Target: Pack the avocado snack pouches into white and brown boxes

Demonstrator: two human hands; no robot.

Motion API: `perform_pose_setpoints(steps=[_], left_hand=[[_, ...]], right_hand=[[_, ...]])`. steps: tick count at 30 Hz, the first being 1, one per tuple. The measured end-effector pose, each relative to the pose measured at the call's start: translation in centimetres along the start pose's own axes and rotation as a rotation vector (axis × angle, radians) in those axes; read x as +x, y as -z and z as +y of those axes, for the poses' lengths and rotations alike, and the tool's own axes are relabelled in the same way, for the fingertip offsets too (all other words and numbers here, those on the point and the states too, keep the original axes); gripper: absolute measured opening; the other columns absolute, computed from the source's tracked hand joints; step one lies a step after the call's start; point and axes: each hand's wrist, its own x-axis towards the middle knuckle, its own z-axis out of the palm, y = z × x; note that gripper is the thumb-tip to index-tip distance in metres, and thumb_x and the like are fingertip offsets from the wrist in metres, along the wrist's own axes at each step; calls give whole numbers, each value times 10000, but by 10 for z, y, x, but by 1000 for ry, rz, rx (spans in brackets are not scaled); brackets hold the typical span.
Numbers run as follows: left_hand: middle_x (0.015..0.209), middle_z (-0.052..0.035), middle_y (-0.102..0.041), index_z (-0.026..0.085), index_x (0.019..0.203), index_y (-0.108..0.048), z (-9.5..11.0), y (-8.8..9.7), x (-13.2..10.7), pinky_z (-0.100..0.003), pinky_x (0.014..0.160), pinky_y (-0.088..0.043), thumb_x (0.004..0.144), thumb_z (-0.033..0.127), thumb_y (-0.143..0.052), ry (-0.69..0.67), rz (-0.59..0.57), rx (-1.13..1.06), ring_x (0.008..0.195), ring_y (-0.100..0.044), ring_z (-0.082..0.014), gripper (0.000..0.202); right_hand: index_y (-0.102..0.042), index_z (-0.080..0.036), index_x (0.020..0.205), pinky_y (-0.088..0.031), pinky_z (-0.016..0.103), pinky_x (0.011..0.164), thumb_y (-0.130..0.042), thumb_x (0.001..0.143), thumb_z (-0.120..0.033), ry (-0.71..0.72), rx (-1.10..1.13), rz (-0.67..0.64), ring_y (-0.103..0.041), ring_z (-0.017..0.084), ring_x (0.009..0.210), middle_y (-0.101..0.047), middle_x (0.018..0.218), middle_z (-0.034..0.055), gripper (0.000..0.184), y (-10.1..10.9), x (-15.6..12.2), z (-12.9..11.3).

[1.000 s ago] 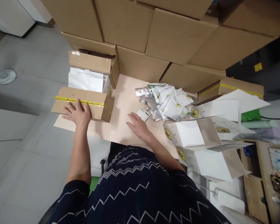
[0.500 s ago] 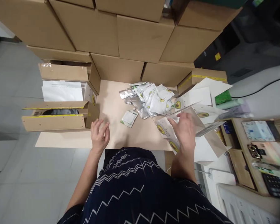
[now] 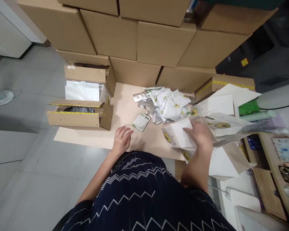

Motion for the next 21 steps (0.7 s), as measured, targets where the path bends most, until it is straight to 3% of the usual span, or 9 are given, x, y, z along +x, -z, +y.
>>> perform_pose_setpoints(steps=[3,6,10,13,16,18,21], left_hand=[[1042,-75,-723,259,1117,-705,17,1,-2,-418,924,-540,935,221,-518,43,-60,-200,1029,-647,-216,264],[962,-67,-714,265,1155,-694,40,5,-3,-350,760,-573,948,334,-546,224,-134,-478,819,-662,-175,264],[1242,-102,-644,272,1375,-534,59,12,-4,-350,782,-584,923,492,-583,481,-275,-912,896,-676,-176,505],[1416,-104,-536,314,1437,-424,54,15,-9,-384,852,-579,930,581,-523,608,-231,-1108,1076,-652,-225,582],[1344,-90,-586,324,1423,-406,39,22,-16,-394,833,-581,956,642,-389,757,-96,-1076,1073,-651,-227,565],[1260,-95,-624,299,1379,-458,33,32,-21,-402,814,-585,975,647,-281,792,-14,-946,1041,-660,-225,562],[1204,-90,-623,277,1159,-629,40,50,-26,-433,890,-566,964,556,-435,608,171,-563,1122,-624,-247,392]], right_hand=[[-637,-211,937,-394,331,656,-500,924,-305,211,8,174,-622,242,800,-677,904,96,167,13,-30,-21],[-625,-212,946,-358,322,605,-436,945,-256,338,12,303,-592,222,716,-658,891,96,193,20,-58,-51],[-629,-214,981,-366,305,582,-408,955,-184,686,101,212,-588,191,699,-654,908,89,225,12,-84,-104],[-622,-195,1075,-419,300,624,-424,933,-123,936,140,65,-616,192,773,-665,1015,102,254,-6,-95,-148],[-593,-154,1164,-475,327,682,-411,934,-110,1027,167,-54,-636,217,847,-656,1097,132,296,-24,-100,-182],[-593,-133,1167,-500,354,702,-398,974,-182,1055,184,-122,-640,231,849,-653,1091,144,279,-35,-102,-193],[-602,-146,1189,-523,371,744,-393,1020,-346,1196,203,-257,-639,237,899,-644,1108,145,335,-51,-103,-194]])
